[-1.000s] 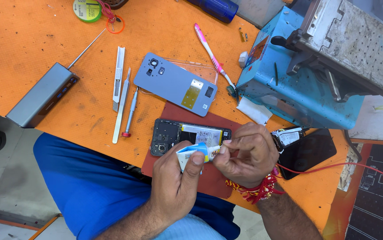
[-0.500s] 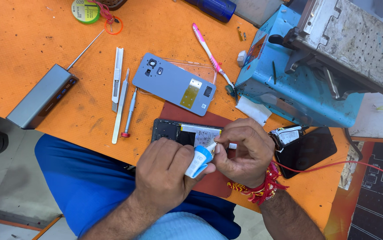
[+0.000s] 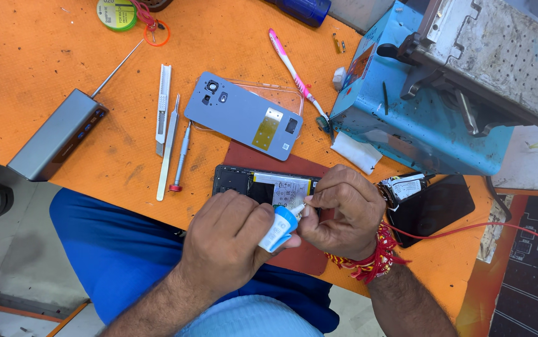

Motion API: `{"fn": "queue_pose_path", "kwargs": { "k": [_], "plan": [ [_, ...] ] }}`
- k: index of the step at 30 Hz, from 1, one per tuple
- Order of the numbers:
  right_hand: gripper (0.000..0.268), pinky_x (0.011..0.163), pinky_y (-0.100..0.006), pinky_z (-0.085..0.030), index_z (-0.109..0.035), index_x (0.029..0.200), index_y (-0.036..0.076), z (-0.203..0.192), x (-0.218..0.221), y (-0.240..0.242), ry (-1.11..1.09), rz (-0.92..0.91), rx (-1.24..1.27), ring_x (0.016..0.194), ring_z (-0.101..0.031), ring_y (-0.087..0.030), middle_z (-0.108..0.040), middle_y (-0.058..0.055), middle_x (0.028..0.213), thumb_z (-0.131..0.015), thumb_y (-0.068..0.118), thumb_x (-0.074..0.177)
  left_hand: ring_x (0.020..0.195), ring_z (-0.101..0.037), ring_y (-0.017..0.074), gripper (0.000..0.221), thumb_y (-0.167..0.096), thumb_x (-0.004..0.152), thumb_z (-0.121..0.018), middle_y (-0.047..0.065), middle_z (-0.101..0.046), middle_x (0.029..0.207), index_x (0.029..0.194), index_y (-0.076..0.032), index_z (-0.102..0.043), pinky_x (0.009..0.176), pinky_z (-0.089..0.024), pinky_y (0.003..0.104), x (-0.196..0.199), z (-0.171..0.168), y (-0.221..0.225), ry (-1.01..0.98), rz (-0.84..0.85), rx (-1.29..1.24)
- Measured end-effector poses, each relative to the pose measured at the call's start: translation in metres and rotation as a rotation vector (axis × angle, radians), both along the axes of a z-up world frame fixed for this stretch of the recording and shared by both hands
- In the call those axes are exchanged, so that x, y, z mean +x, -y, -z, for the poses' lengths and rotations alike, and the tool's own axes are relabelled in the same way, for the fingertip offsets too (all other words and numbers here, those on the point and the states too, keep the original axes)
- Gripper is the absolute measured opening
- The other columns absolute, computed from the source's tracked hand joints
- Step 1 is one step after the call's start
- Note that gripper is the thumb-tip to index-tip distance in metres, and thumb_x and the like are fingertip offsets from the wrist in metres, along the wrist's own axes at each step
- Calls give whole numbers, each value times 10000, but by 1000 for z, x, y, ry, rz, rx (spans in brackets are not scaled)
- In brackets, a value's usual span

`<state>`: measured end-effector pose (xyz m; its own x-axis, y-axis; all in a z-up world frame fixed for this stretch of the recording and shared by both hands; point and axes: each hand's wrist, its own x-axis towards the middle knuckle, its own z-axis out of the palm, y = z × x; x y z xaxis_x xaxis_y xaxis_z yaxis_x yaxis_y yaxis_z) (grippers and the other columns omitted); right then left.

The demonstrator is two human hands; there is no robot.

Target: The person unscrews and removes internal components from a mobile phone using a screwdriver and a plastic pry tool, then cleans the internal surface with a cloth.

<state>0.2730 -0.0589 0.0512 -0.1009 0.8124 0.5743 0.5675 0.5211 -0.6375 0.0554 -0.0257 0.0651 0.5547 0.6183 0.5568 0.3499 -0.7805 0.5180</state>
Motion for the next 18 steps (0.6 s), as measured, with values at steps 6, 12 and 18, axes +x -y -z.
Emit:
{"fn": "queue_pose_path", "kwargs": {
  "k": [6, 12, 18],
  "plan": [
    [160, 622, -285, -480, -546, 834, 35, 5, 1, 1, -160, -49, -47, 706, -567, -132, -560, -77, 847, -703, 19, 811, 710, -594, 234, 383, -433, 989, -684, 64, -560, 827, 953, -54, -646, 620, -502, 375, 3, 9, 8, 149, 31, -382],
    [135, 605, -264, -491, -572, 859, 25, 5, 3, 1, -214, -50, -59, 744, -568, -130, -569, -63, 862, -702, 23, 820, 662, -610, 158, 429, -470, 1009, -595, 47, -593, 806, 985, -52, -688, 552, -502, 314, 2, 13, 10, 201, 60, -671],
    [125, 617, -244, -468, -577, 876, 24, 6, 8, 3, -227, -6, -69, 750, -570, -119, -566, -57, 870, -692, 14, 827, 687, -616, 149, 446, -467, 1046, -565, 51, -593, 820, 983, -42, -687, 580, -508, 299, -1, 15, 12, 258, 81, -735]
  ]
}}
